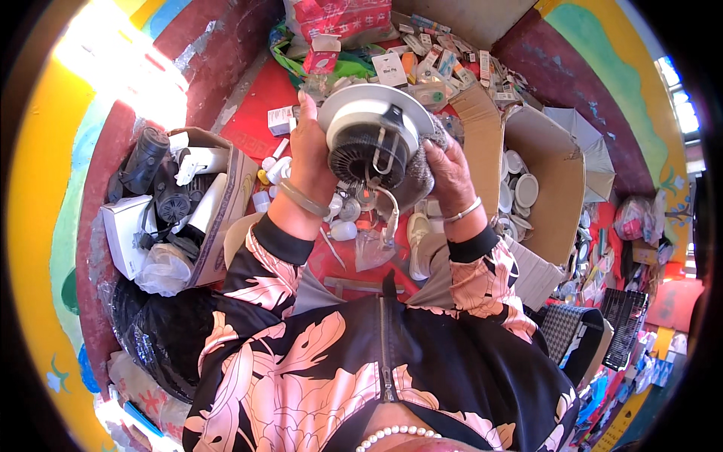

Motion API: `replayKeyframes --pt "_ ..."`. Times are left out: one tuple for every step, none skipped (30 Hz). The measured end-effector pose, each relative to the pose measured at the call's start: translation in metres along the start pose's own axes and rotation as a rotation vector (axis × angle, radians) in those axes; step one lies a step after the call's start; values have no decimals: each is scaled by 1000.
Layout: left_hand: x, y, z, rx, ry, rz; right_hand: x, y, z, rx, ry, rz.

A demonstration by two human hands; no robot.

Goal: The person wipes a circular light fixture with a cloth, cleaning the outer white rim and the dark central housing.

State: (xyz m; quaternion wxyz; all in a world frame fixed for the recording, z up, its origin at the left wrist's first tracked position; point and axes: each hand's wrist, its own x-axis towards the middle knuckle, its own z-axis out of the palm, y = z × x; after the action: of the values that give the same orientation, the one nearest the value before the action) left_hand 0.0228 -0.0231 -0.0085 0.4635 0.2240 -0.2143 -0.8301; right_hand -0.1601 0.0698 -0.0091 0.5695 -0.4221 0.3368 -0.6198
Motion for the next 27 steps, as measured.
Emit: replayKeyframes --pt "-1 -3 -1 -48 -17 42 0 6 4 16 21 -4" --pt "-3 -6 -2 -95 -34 84 -3 8 10 43 36 5" --pt "-3 -9 -5 -143 -51 127 -3 13 16 41 54 -7" --pt "-5 -11 -9 -192 -93 110 -4 21 17 21 83 -26" --pt "-5 -13 -11 -199 -105 117 -5 28 17 1 112 -45" --pt "-5 -14 -12 -206 -116 124 -7 31 17 -160 139 -108" --pt "-6 -15 -10 -214 -125 130 -9 32 19 -323 166 -169" --pt "-2 -14 -9 -166 -7 142 -9 31 20 -393 176 -206" --pt "1 -12 -9 -113 39 118 -9 31 20 -462 187 -243" --pt "2 -7 -5 -59 86 94 -8 24 23 -438 181 -256" --pt "1 -1 3 -8 129 65 -8 16 25 -418 179 -270" --pt "-5 3 14 24 126 42 -10 6 30 -271 202 -163" --pt "-7 6 18 80 113 18 -10 4 27 -308 183 -161" --pt "-8 8 20 137 100 -7 -9 0 20 -345 165 -159" --pt "-9 9 22 193 87 -32 -7 -3 15 -382 146 -157" --pt "-12 9 27 236 125 -15 -6 -6 15 -432 155 -166" --pt "-12 7 22 318 101 17 -6 -5 15 -410 170 -138" --pt "-11 3 13 400 76 50 -6 -4 14 -388 184 -109" --pt "-9 0 8 482 47 80 -6 -3 12 -367 201 -82" --pt "-7 -3 6 469 49 96 -5 1 8 -406 201 -101" --pt "-5 -3 4 517 50 107 -5 1 8 -434 216 -109" --pt "-2 -1 2 564 53 118 -5 2 10 -462 229 -117" --pt "1 0 -1 612 56 131 -5 3 11 -490 242 -126" --pt "5 -3 -3 637 77 161 -5 2 13 -514 231 -135" --pt "7 -8 -6 661 101 193 -5 1 16 -538 217 -143" --pt "9 -11 -9 684 125 225 -4 -1 18 -562 202 -151" --pt "10 -11 -12 759 120 262 -2 -5 20 -600 150 -146"
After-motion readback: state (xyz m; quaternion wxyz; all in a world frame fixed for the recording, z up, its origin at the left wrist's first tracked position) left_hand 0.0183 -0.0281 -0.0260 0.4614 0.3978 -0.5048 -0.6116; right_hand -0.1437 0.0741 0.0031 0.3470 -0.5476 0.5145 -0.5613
